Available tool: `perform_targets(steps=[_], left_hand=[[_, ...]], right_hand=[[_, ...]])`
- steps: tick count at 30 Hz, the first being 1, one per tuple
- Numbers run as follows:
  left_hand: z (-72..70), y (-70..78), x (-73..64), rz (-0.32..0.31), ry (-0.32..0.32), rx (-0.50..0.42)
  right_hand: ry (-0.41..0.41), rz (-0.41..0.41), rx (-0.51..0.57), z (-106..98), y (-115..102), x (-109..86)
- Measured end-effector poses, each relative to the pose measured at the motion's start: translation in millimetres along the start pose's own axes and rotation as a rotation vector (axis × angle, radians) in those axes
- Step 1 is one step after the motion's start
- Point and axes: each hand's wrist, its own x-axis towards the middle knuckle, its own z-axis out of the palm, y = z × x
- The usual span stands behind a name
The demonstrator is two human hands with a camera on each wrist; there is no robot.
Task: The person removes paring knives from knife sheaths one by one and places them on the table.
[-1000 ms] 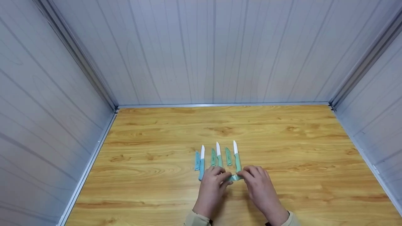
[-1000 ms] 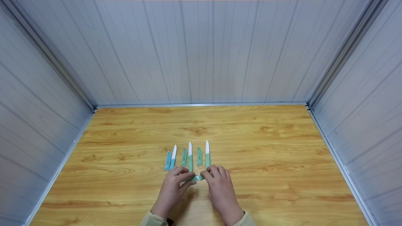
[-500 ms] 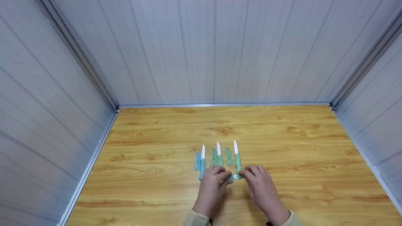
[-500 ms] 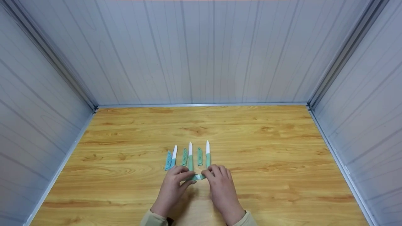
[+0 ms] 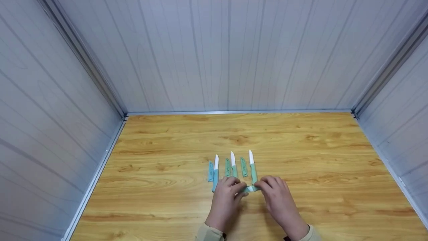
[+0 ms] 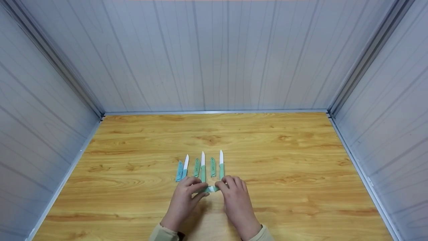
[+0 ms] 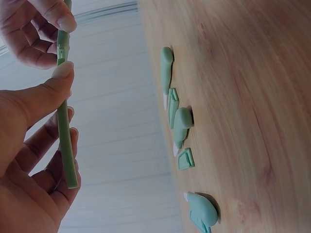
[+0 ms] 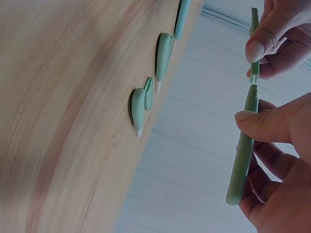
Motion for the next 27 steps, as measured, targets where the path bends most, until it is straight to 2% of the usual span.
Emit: perform_targets(steps=[6,14,22,27], left_hand=[[-0.2,-0.5,0.5,0.002,-0.005,0.001],[1.4,-0.9,0.1,0.047,0.050,0.035],[-1.2,1.6,0.4,-0.038,-0.034,0.000],[-2.0,2.7,0.8,-0.061,-0.047,-0.014]], right_hand=[[-0.010,0.006,-0.002,-0.4,0.4,0.1],[0.009,-0.016,0.017,-0.6,1.7,0.1],[-0.017,0.015,0.019,-1.0,0.9,-0.8],[-0.017,0.025,0.020,-1.2,1.1,-1.4]])
